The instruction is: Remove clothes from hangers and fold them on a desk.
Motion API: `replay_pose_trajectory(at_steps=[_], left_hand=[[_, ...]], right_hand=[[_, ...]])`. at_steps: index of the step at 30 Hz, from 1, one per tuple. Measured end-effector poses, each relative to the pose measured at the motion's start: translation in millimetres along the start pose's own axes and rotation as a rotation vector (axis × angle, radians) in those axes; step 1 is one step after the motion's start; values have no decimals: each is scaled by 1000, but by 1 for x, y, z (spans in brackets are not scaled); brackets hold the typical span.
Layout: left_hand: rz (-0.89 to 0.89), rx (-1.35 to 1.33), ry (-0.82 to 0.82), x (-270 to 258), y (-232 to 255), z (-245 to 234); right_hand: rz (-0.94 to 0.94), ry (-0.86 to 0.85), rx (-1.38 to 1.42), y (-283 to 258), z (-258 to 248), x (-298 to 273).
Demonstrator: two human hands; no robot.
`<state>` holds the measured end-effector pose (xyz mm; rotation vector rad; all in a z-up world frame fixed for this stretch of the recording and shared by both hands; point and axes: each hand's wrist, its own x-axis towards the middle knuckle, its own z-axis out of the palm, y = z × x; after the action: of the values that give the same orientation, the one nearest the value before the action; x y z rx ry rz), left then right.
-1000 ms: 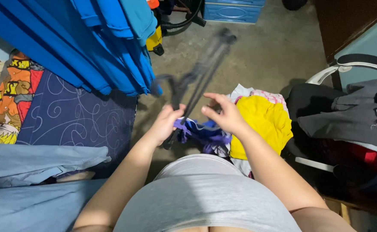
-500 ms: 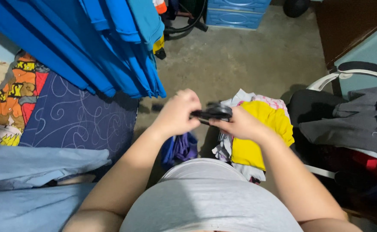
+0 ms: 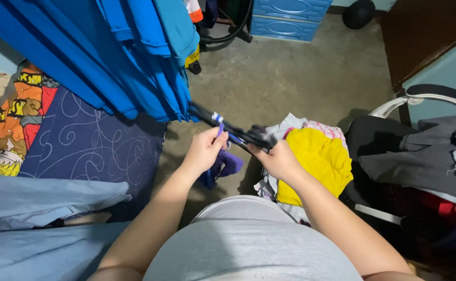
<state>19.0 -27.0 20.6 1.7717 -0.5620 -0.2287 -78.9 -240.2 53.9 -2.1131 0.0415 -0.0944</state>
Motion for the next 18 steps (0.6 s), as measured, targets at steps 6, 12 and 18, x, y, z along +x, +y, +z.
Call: replay_pose_trajectory(at_steps=[6, 12, 18], left_hand=[[-107, -664, 142, 1, -4, -59], [-276, -759, 729, -22, -69, -141], [-223, -274, 335, -31, -45, -90]], right_hand=[[162, -102, -111, 4, -14, 2], [218, -82, -35, 20, -45, -11], [65, 2, 327, 36, -48, -16]])
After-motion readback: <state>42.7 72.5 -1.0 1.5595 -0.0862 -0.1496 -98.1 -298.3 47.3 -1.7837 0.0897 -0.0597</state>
